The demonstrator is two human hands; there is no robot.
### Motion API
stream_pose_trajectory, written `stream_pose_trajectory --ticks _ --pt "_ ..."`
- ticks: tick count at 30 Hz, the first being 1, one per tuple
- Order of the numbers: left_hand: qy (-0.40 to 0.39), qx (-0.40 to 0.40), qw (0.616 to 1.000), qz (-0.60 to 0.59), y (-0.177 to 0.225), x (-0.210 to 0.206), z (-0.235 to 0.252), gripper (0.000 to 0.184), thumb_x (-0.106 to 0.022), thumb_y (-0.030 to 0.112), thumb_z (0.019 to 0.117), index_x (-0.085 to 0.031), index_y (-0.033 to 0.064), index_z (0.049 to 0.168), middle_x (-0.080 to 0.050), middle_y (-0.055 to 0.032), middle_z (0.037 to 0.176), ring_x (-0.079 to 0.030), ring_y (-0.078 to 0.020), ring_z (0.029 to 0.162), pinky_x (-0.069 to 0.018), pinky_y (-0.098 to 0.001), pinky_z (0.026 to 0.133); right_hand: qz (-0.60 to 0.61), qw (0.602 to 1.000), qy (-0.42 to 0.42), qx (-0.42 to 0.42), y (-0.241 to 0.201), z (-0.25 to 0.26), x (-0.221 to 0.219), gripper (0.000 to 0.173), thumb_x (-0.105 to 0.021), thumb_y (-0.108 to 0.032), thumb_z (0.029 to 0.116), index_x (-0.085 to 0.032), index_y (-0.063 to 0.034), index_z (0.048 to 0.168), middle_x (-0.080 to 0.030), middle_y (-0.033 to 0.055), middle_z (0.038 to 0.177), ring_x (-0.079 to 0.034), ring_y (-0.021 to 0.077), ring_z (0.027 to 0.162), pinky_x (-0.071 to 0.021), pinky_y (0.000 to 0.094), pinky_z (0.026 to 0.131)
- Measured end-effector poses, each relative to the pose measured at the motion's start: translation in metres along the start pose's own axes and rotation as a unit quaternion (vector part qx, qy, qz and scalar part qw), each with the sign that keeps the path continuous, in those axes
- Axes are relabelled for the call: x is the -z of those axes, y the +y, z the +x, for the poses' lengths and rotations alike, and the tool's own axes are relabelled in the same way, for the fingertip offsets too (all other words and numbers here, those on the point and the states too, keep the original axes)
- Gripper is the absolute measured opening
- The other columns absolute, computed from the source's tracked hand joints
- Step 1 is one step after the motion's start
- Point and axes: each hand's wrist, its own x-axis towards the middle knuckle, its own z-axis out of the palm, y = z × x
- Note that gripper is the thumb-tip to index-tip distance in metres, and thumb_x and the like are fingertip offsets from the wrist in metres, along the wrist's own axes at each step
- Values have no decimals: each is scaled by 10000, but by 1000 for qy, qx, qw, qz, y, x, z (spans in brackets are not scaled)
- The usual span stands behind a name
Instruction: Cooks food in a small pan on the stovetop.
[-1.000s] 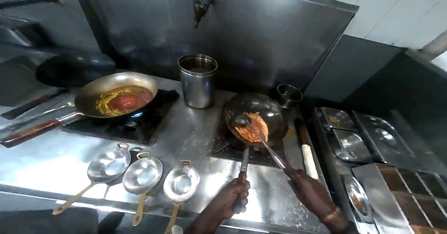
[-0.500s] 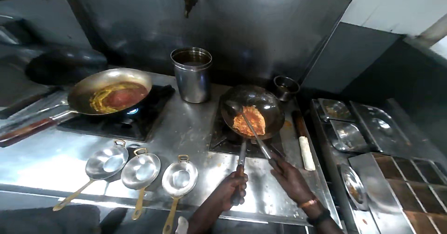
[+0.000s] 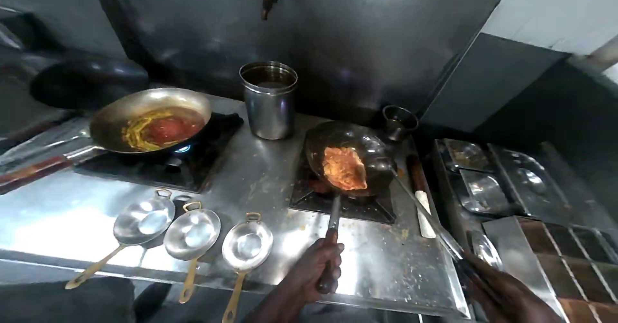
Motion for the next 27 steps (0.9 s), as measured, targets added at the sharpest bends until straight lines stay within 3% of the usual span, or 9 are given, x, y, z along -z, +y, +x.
stream_pose_trajectory --ticks 5,11,17,19,23,27 --pt "14 -11 999 27 -7 25 56 259 -573 205 1048 -472 109 1267 -518 -27 703 -526 -127 466 -497 -271 410 -28 1000 -8 -6 -6 -3 13 486 -627 -296 989 -577 -249 1470 -691 169 1191 -699 369 980 -554 634 818" --pt "-34 3 999 -10 -12 36 5 207 -544 161 1046 -452 96 1220 -523 -32 717 -548 -124 489 -521 -264 430 -60 997 -37 -13 -14 -11 27 490 -632 -305 980 -580 -291 1467 -701 154 1191 -701 376 991 -552 638 815" --pt "4 -6 1000 16 8 22 48 172 -538 188 1060 -492 111 1206 -500 -13 680 -501 -102 458 -475 -241 412 -129 990 -48 -1 -40 -10 47 440 -633 -282 988 -618 -317 1427 -704 153 1122 -701 375 912 -554 617 739" --pt "-4 -14 1000 5 2 30 39 184 -545 172 1054 -483 99 1211 -514 -20 696 -523 -105 474 -486 -242 418 -149 988 -48 3 -47 -8 55 441 -639 -288 987 -618 -330 1425 -706 158 1120 -700 386 913 -548 624 728" --pt "-37 11 999 -11 -8 38 -12 170 -536 158 1049 -466 98 1193 -525 -28 725 -544 -116 495 -515 -259 432 -148 988 -52 9 -44 -13 68 433 -628 -300 993 -618 -329 1425 -705 166 1147 -700 385 950 -552 624 763" --pt "-28 29 999 -26 15 22 7 135 -511 186 1064 -480 108 1170 -516 -25 694 -523 -111 475 -492 -250 421 -131 989 -70 9 -46 -17 72 435 -643 -271 989 -624 -295 1423 -701 165 1176 -687 392 1013 -542 635 812"
